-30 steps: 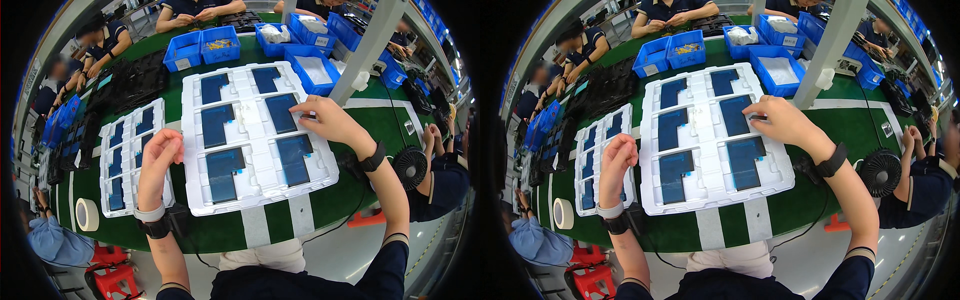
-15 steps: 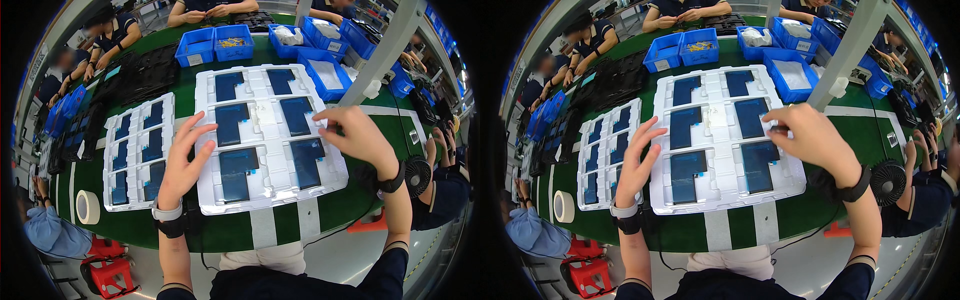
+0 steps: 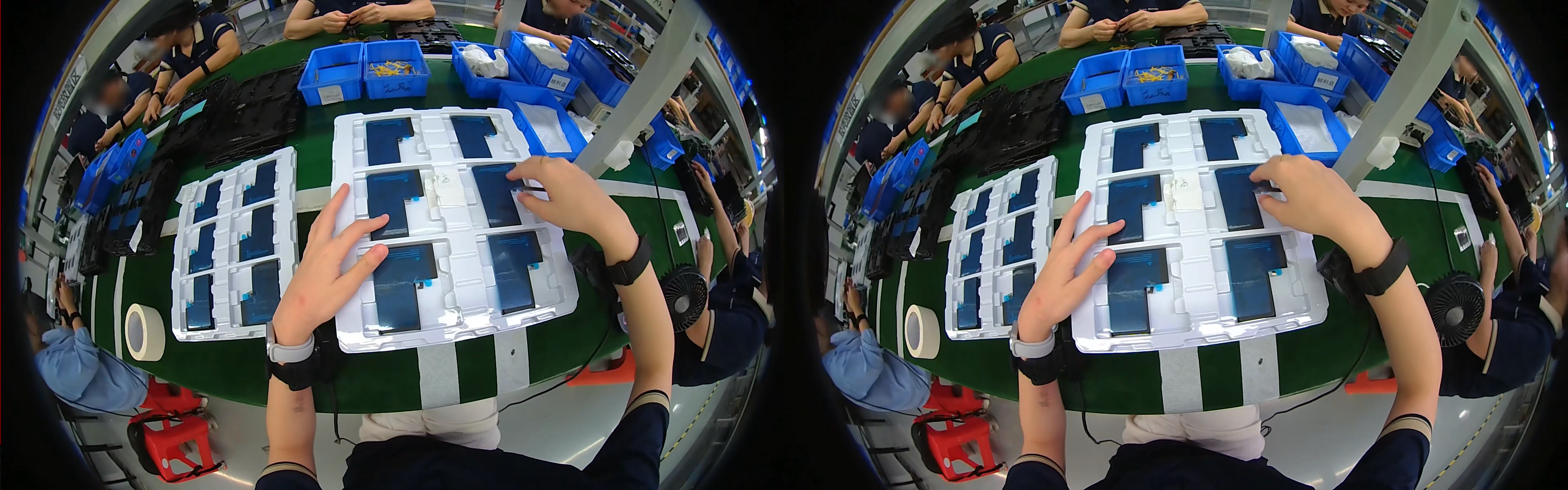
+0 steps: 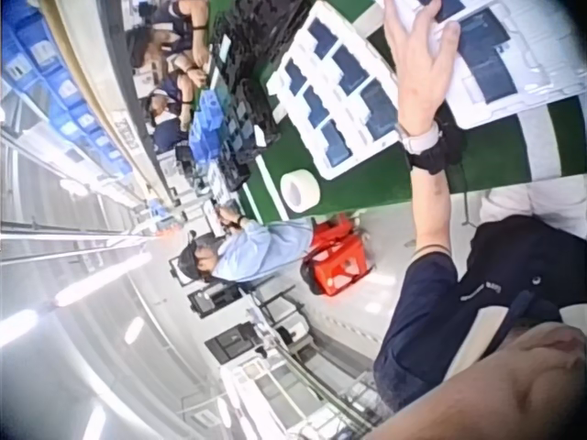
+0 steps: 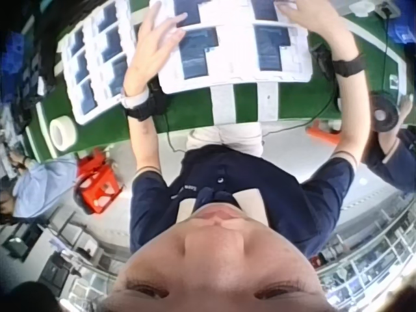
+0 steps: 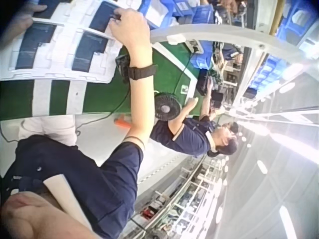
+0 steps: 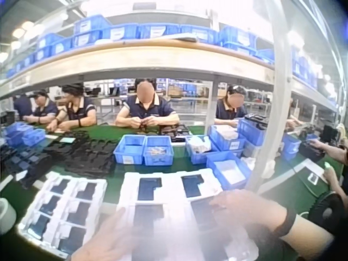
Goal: The recorder is inspecting and peeling protective film from small electronic screen components at a factory assembly line.
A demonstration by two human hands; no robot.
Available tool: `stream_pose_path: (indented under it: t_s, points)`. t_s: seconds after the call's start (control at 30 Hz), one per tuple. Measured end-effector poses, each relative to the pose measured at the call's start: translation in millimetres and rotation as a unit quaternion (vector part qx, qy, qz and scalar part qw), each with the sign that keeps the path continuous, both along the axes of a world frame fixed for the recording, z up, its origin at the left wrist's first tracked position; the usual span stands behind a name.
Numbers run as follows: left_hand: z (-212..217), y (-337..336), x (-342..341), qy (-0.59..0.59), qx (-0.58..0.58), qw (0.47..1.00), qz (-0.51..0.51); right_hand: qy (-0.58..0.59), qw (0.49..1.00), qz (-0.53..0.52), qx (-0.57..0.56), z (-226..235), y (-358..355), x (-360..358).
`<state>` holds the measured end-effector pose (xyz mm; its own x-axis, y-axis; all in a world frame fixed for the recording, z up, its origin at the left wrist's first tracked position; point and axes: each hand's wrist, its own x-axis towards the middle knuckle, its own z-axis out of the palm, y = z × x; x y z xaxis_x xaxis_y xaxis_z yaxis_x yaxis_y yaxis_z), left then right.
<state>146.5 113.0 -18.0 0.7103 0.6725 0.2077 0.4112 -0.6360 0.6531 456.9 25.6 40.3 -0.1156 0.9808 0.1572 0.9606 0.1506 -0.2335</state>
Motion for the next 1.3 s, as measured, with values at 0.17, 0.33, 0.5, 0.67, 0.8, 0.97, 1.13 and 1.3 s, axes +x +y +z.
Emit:
stream_pose_path:
  t_s: [0.17,0.33,0.5,0.67,0.8,0.97,1.13,1.3]
  points:
    - [-1,0,1,-0.017,-0.013,1.000,-0.004,0.020,0.999,0.005,-0.025,-7,-6,11]
    - [-1,0,1,-0.014,-0.013,1.000,-0.005,0.029,0.999,-0.021,-0.038,-6,-17,15]
    - [-1,-1,1,-0.022,-0.009,1.000,-0.007,0.003,0.999,0.016,-0.050,-1,-18,8]
    - [1,-1,1,-0.017,0.000,1.000,-0.004,0.030,0.998,0.012,-0.061,20,-15,-8]
    - [3,-2,3,-0.021,-0.018,1.000,-0.002,0.028,0.999,-0.012,-0.044,25,-22,-18]
    - [7,-2,4,-0.017,-0.022,1.000,0.001,0.108,0.991,-0.074,-0.036,25,-17,-3]
    - [9,0,5,-0.007,-0.032,0.999,0.006,0.180,0.978,-0.102,-0.012,19,-22,-2]
    - [8,0,5,-0.005,-0.032,0.999,0.007,0.160,0.979,-0.128,0.004,11,-25,-4]
